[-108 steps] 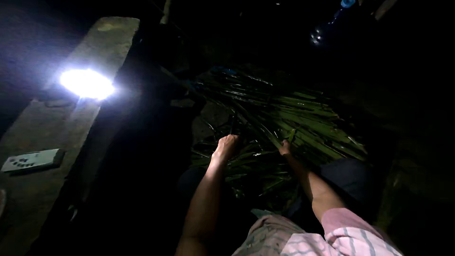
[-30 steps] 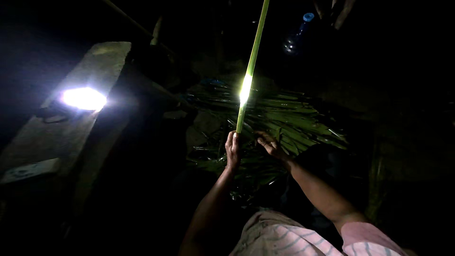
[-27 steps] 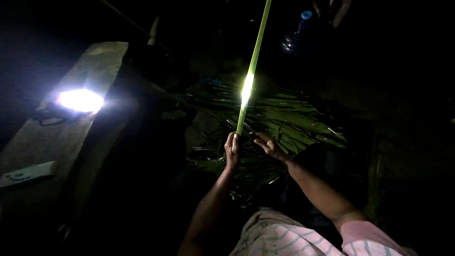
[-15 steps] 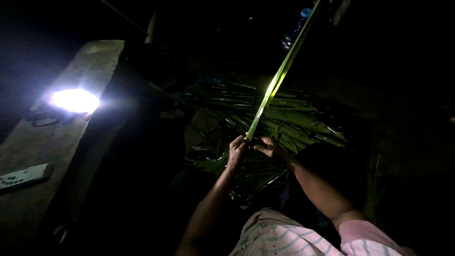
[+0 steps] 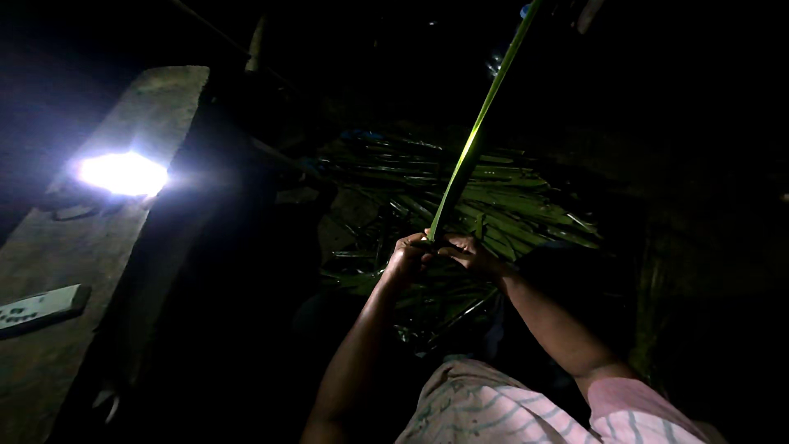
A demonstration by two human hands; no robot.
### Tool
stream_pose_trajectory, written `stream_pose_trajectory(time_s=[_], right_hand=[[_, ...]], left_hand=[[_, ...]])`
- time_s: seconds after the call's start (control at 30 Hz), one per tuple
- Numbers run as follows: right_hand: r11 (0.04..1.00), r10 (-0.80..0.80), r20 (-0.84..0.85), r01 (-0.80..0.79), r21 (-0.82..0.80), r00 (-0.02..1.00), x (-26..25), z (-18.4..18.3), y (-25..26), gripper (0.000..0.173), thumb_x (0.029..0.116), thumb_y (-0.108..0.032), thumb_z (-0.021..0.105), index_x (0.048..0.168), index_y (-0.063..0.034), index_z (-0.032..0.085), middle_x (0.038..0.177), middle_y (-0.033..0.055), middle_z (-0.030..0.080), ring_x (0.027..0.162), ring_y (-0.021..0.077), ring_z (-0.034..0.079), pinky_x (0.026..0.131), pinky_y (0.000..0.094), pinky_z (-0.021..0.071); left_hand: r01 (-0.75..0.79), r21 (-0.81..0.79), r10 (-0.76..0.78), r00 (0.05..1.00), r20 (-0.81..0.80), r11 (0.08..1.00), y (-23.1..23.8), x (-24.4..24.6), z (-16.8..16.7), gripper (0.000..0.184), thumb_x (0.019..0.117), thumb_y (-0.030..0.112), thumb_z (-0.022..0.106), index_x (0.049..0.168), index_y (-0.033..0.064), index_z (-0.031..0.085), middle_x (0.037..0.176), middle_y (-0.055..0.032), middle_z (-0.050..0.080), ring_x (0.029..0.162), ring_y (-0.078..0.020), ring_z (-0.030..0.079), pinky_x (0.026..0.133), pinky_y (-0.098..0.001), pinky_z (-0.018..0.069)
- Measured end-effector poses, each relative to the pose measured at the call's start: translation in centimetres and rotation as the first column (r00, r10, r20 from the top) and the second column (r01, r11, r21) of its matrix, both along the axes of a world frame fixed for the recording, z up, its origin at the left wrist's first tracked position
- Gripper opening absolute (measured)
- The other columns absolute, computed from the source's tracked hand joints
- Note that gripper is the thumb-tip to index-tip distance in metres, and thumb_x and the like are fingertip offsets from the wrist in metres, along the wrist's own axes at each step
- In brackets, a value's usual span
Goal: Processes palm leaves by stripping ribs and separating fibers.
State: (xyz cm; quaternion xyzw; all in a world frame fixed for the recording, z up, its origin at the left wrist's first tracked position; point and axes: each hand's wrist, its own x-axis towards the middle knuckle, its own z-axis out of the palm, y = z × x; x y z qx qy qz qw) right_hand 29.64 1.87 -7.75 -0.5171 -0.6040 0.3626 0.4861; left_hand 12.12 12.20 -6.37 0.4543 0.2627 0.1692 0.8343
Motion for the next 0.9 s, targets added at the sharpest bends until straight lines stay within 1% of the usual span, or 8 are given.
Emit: stream_pose_trajectory(time_s=[0.1,0.2,0.33,0.5,0.6,0.67,0.8,0.9], right_hand=[[0.999,-0.021,0.053,0.018,0.049,0.998,0.0,-0.7,0.3,0.029,0.1043,-0.017,0.055,0.116,0.0037,0.072,0.125,0.0118,0.070,0.120,0.0077,0.063,0.107,0.0247,0.0476],[0.992,-0.071,0.108,0.058,0.114,0.992,0.0,-1.4,0.4,0.029,0.1035,-0.016,0.057,0.114,0.0058,0.074,0.124,0.0157,0.071,0.125,0.0163,0.062,0.113,0.0315,0.0436],[0.952,-0.232,0.224,0.173,0.252,0.947,-0.2,-2.1,0.9,0.026,0.1003,-0.014,0.060,0.112,0.0034,0.075,0.118,0.0154,0.074,0.116,0.0221,0.069,0.107,0.0369,0.0502],[0.942,-0.287,0.270,0.221,0.251,0.919,0.0,-2.7,1.2,0.027,0.1004,-0.015,0.061,0.117,0.0009,0.074,0.120,0.0154,0.073,0.114,0.0242,0.070,0.102,0.0411,0.0540],[0.939,-0.336,0.200,0.310,0.152,0.920,-0.5,-2.3,1.2,0.021,0.0985,-0.014,0.064,0.107,0.0006,0.076,0.107,0.0128,0.076,0.102,0.0181,0.072,0.095,0.0380,0.0567],[0.943,-0.330,0.110,0.333,-0.010,0.937,-0.7,-1.5,1.1,0.019,0.0986,-0.012,0.064,0.104,0.0031,0.074,0.099,0.0118,0.074,0.090,0.0125,0.070,0.086,0.0326,0.0571],[0.913,-0.116,-0.225,0.015,-0.407,0.967,0.7,1.1,0.4,0.016,0.1029,-0.007,0.057,0.113,0.0038,0.063,0.086,0.0042,0.069,0.065,0.0075,0.066,0.064,0.0243,0.0591],[0.904,-0.071,-0.357,-0.091,-0.418,0.931,1.1,1.6,-0.1,0.018,0.1034,-0.007,0.054,0.118,-0.0008,0.063,0.085,-0.0008,0.067,0.058,0.0021,0.054,0.054,0.0186,0.0472]], left_hand=[[-0.001,0.019,0.001,1.000,-0.029,1.000,0.1,-0.1,0.1,0.017,0.0915,0.003,0.044,0.093,0.0060,0.061,0.065,0.0001,0.057,0.046,-0.0039,0.047,0.041,-0.0178,0.0373],[0.000,-0.001,0.000,0.999,-0.038,1.000,0.0,-0.1,0.2,0.017,0.0917,0.002,0.044,0.093,0.0065,0.060,0.063,0.0018,0.054,0.047,-0.0037,0.046,0.042,-0.0176,0.0369],[0.003,-0.006,-0.004,0.998,-0.070,1.000,-0.2,0.0,0.2,0.022,0.1048,0.008,0.041,0.088,0.0076,0.055,0.059,0.0037,0.054,0.044,-0.0029,0.047,0.041,-0.0172,0.0393],[-0.028,0.072,0.036,0.992,-0.119,0.997,-0.6,0.4,0.1,0.019,0.1063,0.009,0.040,0.094,0.0051,0.053,0.061,0.0019,0.053,0.045,-0.0035,0.045,0.042,-0.0172,0.0377],[-0.013,0.147,0.035,0.989,-0.146,0.989,-0.3,0.6,-0.3,0.019,0.1068,0.011,0.042,0.094,0.0048,0.054,0.063,0.0019,0.053,0.047,-0.0042,0.046,0.044,-0.0183,0.0384],[-0.005,0.196,0.037,0.986,-0.160,0.981,-0.1,0.8,-0.5,0.020,0.1064,0.012,0.043,0.092,0.0053,0.055,0.063,0.0020,0.051,0.047,-0.0044,0.045,0.044,-0.0187,0.0389],[0.047,0.196,-0.016,0.988,-0.156,0.979,0.0,0.6,-0.8,0.019,0.1043,0.010,0.043,0.091,0.0050,0.057,0.062,0.0024,0.052,0.047,-0.0040,0.045,0.044,-0.0192,0.0388],[0.078,0.198,-0.058,0.993,-0.102,0.977,0.0,0.5,-1.1,0.021,0.1033,0.012,0.042,0.091,0.0062,0.058,0.065,0.0027,0.058,0.048,-0.0024,0.047,0.044,-0.0179,0.0388]])
